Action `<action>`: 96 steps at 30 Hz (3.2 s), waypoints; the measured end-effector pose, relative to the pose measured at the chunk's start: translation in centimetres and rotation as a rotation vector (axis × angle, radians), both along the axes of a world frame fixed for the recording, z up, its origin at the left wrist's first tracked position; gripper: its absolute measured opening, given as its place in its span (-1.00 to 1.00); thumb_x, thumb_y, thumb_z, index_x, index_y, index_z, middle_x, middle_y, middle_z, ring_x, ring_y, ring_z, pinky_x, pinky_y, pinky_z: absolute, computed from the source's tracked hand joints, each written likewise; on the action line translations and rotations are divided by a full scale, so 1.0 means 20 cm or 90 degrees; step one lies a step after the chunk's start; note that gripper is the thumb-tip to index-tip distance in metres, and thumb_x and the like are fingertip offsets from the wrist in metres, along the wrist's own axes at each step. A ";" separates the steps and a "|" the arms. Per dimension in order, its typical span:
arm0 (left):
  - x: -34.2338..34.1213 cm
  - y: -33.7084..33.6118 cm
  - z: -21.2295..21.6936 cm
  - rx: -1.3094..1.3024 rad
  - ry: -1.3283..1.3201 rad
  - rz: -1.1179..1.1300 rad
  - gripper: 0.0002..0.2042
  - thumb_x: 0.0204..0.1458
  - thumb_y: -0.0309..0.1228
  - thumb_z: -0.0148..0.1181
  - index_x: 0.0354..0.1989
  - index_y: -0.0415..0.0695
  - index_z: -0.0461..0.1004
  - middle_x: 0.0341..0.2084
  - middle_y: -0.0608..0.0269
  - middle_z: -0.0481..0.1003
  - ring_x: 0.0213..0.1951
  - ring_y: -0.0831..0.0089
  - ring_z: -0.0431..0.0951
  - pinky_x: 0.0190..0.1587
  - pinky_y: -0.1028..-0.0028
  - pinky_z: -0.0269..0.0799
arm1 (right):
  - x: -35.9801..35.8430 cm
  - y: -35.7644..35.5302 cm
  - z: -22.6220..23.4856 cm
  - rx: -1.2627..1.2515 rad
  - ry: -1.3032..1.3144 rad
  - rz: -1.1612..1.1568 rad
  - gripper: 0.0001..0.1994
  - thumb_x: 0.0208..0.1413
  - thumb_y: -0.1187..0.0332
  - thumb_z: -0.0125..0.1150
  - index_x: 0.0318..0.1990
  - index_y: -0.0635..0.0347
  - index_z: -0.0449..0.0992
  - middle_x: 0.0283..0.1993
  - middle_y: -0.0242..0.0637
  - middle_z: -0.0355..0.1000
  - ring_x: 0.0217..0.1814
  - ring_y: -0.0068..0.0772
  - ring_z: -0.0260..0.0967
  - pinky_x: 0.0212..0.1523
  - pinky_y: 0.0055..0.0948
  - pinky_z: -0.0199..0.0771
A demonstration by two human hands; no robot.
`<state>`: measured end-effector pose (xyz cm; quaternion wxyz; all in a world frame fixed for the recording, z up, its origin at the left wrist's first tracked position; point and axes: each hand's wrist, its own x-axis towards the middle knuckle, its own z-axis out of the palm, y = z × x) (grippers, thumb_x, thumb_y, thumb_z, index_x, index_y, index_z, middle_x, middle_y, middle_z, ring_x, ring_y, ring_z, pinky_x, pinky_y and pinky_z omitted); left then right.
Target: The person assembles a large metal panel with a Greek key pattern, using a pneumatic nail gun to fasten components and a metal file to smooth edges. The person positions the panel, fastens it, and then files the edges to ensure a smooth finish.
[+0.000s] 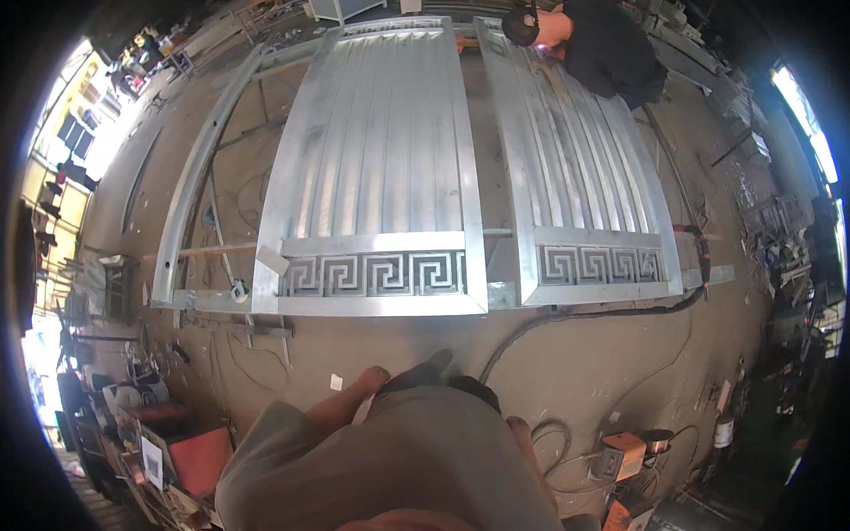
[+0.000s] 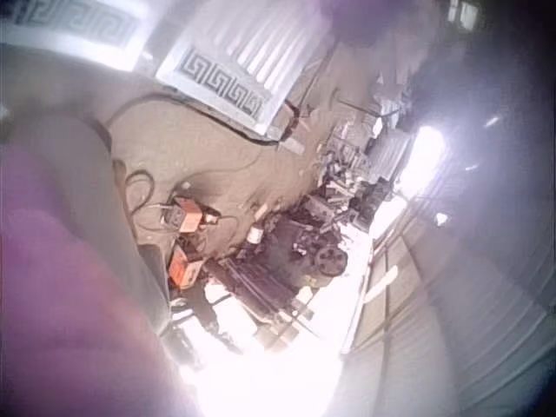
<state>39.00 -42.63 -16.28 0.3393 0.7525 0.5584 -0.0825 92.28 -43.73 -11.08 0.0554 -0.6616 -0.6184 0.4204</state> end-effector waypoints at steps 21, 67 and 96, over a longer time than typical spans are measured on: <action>0.35 -0.55 0.04 -0.119 -0.053 0.718 -0.70 0.24 -0.12 0.12 -0.15 0.01 0.72 -0.11 -0.04 0.68 -0.04 -0.05 0.68 0.03 0.07 0.59 | 0.02 0.40 -0.04 -0.410 0.320 -0.381 -0.84 0.26 0.44 0.02 -0.40 0.15 0.43 -0.48 -0.34 0.32 -0.53 -0.51 0.26 -0.57 -0.50 0.23; 0.48 -1.13 0.15 -0.188 -0.046 0.919 -0.57 0.21 -0.03 0.20 0.16 0.03 0.60 0.07 -0.01 0.63 0.13 -0.02 0.62 0.19 0.11 0.51 | -0.21 0.55 -0.22 -0.079 -0.056 0.467 -0.80 0.19 0.33 0.16 -0.38 0.24 0.60 -0.39 -0.05 0.56 -0.33 -0.09 0.57 -0.25 -0.13 0.60; 0.05 -1.78 0.18 -0.226 -0.390 1.262 -0.49 0.20 -0.16 0.24 0.23 -0.26 0.56 -0.06 0.05 0.68 -0.10 0.40 0.68 0.00 0.40 0.55 | -2.87 0.94 0.66 0.094 0.124 0.402 -0.40 0.25 0.01 0.27 0.25 0.33 0.47 0.28 0.15 0.46 0.29 0.13 0.47 0.30 -0.10 0.44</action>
